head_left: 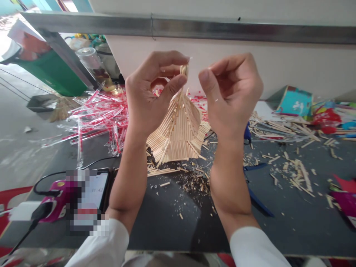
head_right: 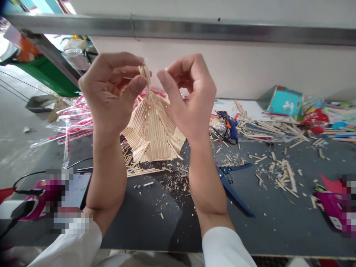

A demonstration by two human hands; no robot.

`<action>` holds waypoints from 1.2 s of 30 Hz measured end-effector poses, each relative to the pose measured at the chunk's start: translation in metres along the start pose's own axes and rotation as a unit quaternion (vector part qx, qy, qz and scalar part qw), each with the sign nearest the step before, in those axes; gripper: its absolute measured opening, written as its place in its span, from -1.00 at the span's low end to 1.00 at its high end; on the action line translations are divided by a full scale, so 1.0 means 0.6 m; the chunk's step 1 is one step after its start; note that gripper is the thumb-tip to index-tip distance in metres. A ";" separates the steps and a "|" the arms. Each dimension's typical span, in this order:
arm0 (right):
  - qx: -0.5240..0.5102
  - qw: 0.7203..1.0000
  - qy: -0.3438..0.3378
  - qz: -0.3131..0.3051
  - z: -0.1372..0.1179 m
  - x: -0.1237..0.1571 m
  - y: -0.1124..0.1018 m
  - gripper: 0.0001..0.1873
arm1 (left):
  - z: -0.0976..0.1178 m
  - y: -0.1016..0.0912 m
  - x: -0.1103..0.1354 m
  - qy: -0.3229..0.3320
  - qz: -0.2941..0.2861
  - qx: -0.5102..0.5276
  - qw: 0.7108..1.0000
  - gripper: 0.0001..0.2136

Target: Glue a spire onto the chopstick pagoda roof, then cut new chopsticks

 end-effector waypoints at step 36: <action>0.459 0.720 0.458 -0.246 0.233 0.174 -0.346 -0.69 | -0.010 -0.008 0.005 -0.074 0.002 -0.014 0.997 -0.70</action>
Point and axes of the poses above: each hand's wrist, its own x-axis away from the middle knuckle, its own y-axis out of the palm, z = x × y, the point moved 1 cm from there along -x, towards the middle knuckle, and after that the axes turned 6 degrees about -y, right-handed, at the moved point
